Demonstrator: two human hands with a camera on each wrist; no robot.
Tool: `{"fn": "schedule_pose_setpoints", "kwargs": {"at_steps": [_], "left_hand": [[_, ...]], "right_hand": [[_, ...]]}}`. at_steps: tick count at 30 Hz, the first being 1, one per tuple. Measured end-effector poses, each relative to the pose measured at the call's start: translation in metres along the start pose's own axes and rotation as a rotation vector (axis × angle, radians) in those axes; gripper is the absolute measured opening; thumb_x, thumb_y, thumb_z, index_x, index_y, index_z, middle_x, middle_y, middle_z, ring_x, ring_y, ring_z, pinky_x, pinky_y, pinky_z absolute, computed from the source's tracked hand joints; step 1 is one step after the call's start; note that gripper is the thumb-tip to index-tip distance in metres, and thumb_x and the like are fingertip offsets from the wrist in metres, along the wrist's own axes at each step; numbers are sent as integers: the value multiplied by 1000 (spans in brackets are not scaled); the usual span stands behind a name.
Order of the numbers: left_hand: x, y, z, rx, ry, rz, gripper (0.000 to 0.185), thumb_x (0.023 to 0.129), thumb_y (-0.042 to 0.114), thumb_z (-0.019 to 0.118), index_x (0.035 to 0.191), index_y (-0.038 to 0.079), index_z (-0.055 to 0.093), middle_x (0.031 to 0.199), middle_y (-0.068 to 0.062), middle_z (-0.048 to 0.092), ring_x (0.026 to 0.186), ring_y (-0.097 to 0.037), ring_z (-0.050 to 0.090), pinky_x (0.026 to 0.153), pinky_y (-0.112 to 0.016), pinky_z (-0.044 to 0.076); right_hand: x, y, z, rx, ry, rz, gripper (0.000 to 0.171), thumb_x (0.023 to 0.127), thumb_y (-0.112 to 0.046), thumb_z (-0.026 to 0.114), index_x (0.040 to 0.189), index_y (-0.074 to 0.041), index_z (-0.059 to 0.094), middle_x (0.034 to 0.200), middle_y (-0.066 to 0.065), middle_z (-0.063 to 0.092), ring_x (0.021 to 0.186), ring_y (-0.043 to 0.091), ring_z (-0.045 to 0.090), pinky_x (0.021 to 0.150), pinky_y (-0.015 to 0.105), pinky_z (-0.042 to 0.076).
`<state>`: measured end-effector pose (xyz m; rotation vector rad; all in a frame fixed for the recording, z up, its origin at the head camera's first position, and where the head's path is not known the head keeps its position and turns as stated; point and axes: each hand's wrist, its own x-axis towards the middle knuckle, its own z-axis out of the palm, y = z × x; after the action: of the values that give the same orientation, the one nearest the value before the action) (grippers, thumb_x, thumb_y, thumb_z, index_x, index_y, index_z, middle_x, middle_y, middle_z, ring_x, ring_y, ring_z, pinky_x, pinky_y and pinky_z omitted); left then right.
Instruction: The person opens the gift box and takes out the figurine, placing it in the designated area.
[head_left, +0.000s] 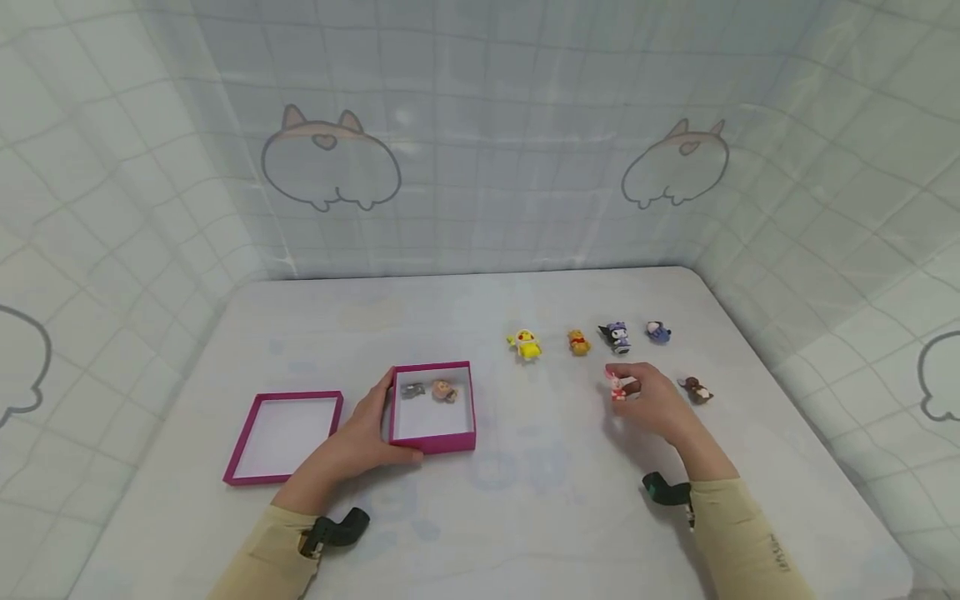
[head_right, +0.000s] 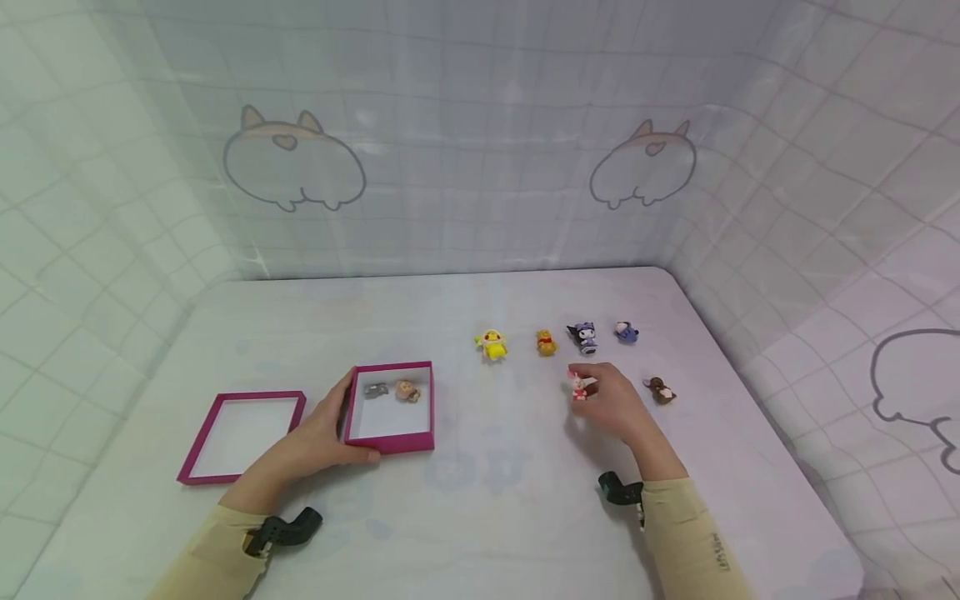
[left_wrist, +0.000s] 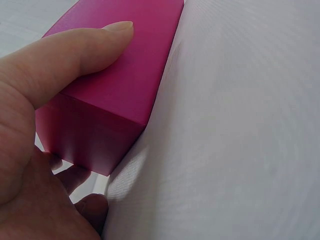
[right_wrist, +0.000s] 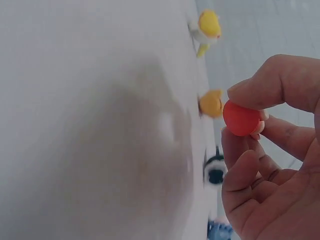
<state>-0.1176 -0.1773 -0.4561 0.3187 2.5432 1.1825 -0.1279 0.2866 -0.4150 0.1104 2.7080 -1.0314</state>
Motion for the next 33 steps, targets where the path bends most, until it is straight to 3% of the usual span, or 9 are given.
{"fn": "schedule_pose_setpoints", "kwargs": {"at_steps": [18,33], "left_hand": [[2,-3,1,0,-4,1,140,60,56,89,159,24,-6,162,-12,11,146,-37,14,109,-66,25],[1,1,0,-6,1,19,140,61,53,90,159,21,-4,162,-13,13,145,-37,15,110,-65,24]], "right_hand": [[2,27,-26,-88,-37,60,56,89,-18,71,141,-12,54,117,13,57,98,28,54,71,35,49],[9,36,-24,-140,-57,36,52,89,-15,69,138,-3,56,110,13,62,88,25,55,65,32,47]]}}
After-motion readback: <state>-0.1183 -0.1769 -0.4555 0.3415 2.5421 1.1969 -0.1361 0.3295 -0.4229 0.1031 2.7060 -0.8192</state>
